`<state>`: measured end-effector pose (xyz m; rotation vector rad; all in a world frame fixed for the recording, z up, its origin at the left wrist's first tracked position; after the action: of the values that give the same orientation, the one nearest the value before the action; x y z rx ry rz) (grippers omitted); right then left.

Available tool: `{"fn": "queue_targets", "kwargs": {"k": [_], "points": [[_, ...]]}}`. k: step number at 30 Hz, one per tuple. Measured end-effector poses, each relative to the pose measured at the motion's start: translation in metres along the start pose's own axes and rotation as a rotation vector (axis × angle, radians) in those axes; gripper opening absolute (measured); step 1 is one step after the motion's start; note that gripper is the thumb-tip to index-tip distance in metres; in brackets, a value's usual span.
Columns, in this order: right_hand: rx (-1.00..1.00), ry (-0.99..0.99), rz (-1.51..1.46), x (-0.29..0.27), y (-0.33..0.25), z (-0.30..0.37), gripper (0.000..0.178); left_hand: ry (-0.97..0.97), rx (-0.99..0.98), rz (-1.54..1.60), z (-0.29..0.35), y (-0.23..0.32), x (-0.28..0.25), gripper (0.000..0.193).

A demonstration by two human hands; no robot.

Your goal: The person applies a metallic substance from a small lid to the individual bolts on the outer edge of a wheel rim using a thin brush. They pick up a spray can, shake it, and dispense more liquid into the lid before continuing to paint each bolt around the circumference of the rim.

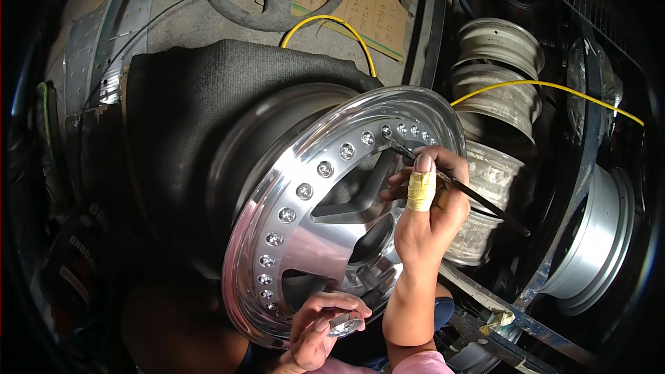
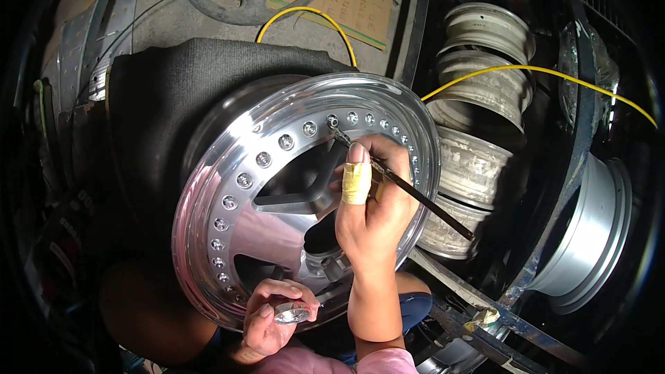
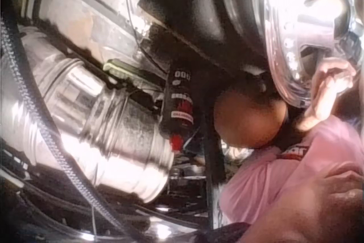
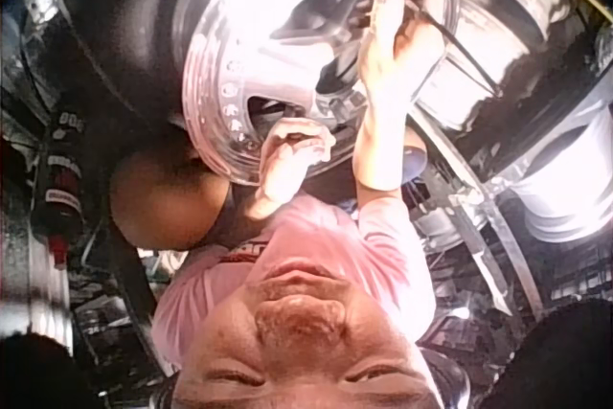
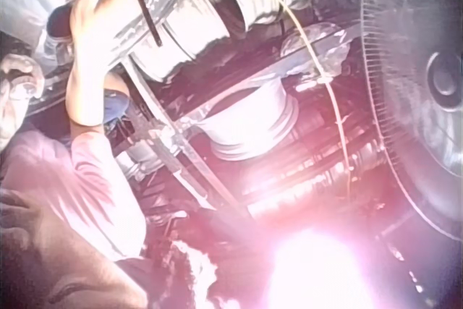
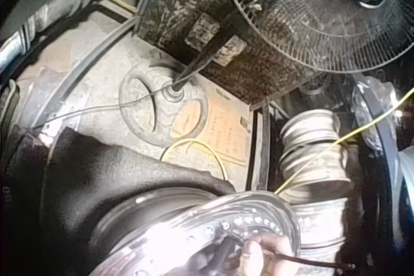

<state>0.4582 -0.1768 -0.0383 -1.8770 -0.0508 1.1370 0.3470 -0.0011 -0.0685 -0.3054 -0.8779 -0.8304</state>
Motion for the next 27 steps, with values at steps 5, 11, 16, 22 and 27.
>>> {"fn": "queue_targets", "kwargs": {"k": [5, 11, 16, 22, 27], "points": [[0.009, 0.008, -0.004, -0.001, 0.003, 0.0, 0.021, 0.01, -0.003, 0.002, 0.0, -0.001, -0.001, 0.039], [0.14, 0.099, -0.187, -0.003, 0.003, -0.003, 0.016, -0.002, 0.03, -0.011, -0.002, -0.002, -0.001, 0.04], [0.302, 0.168, -0.46, -0.013, 0.016, -0.005, 0.02, 0.01, 0.039, -0.013, 0.0, -0.004, -0.002, 0.041], [0.333, 0.165, -0.512, -0.014, 0.02, -0.001, 0.018, 0.005, 0.052, -0.02, -0.002, -0.007, 0.001, 0.041], [0.253, 0.124, -0.36, -0.011, 0.016, -0.004, 0.016, 0.02, 0.046, -0.022, 0.0, -0.007, 0.001, 0.041]]}}
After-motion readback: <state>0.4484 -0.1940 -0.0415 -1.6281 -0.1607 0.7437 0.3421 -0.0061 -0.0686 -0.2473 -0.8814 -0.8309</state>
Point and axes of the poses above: each hand's wrist, its own z-axis away from the middle knuckle, its own x-axis out of the palm, y = z × x, the point moved 4 cm from there along -z, towards the middle knuckle, and after that the axes turned 10 degrees about y, right-handed, at the moved point
